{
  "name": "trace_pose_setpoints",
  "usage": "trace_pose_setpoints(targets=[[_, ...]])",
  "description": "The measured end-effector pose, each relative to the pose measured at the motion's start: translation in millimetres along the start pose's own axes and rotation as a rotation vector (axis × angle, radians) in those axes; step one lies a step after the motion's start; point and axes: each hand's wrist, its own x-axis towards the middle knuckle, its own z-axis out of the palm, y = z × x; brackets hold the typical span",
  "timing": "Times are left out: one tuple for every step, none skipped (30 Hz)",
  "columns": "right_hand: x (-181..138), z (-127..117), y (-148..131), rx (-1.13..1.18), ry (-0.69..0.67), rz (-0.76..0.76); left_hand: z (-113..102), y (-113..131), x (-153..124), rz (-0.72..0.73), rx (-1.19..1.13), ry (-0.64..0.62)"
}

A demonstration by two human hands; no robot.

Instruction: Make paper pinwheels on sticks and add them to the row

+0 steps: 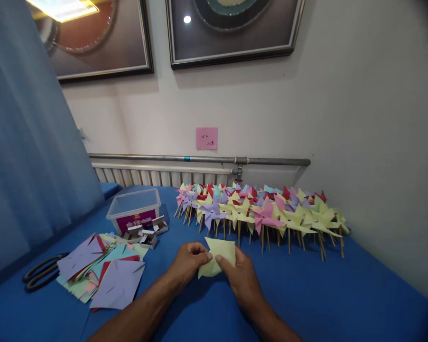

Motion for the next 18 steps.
trace_pose_setpoints(targets=[[-0.1,0.3,-0.3,0.001,-0.004,0.004,0.7,-0.3,0.1,-0.009,-0.013,0.010],[0.3,0.2,0.0,0.004,-0.006,0.007,1.4,-0.3,0.0,-0.010,-0.016,0.025],[1.0,0.0,0.8,0.013,-0.008,0.010,2.1,-0.2,-0.3,-0.008,-0.016,0.042],[2.0,-0.5,2.1,0.025,-0.009,0.010,2.7,-0.1,-0.5,-0.002,-0.013,0.057],[3.1,-1.0,3.9,0.035,-0.009,0.009,3.2,-0.2,-0.5,0.006,-0.012,0.071],[4.4,-1.7,5.8,0.038,-0.007,0.005,3.6,-0.5,-0.2,0.012,-0.011,0.085],[5.5,-2.3,7.7,0.032,-0.001,0.001,3.9,-0.9,0.2,0.016,-0.013,0.098],[6.6,-2.8,9.5,0.021,0.004,-0.004,4.2,-1.5,0.7,0.017,-0.018,0.107],[7.4,-3.3,11.0,0.011,0.008,-0.010,4.5,-2.1,1.1,0.015,-0.025,0.111],[7.9,-3.6,12.0,0.003,0.008,-0.017,4.8,-2.6,1.3,0.012,-0.035,0.112],[8.1,-3.7,12.6,0.001,0.007,-0.024,5.2,-3.0,1.4,0.004,-0.050,0.108],[8.0,-3.6,12.7,0.003,0.003,-0.029,5.5,-3.3,1.2,-0.010,-0.071,0.098],[7.6,-3.3,12.3,0.005,0.001,-0.031,5.8,-3.4,0.9,-0.027,-0.095,0.087],[6.9,-2.8,11.5,0.002,0.000,-0.028,6.1,-3.5,0.4,-0.045,-0.119,0.076],[6.0,-2.1,10.2,-0.002,0.002,-0.022,6.4,-3.6,-0.1,-0.062,-0.144,0.065],[5.0,-1.4,8.6,-0.007,0.000,-0.014,6.5,-3.8,-0.5,-0.075,-0.167,0.054],[4.0,-0.5,6.8,-0.009,-0.002,-0.008,6.6,-4.0,-0.9,-0.082,-0.186,0.044],[3.0,0.3,4.9,-0.008,-0.006,-0.005,6.7,-4.4,-1.1,-0.083,-0.201,0.036]])
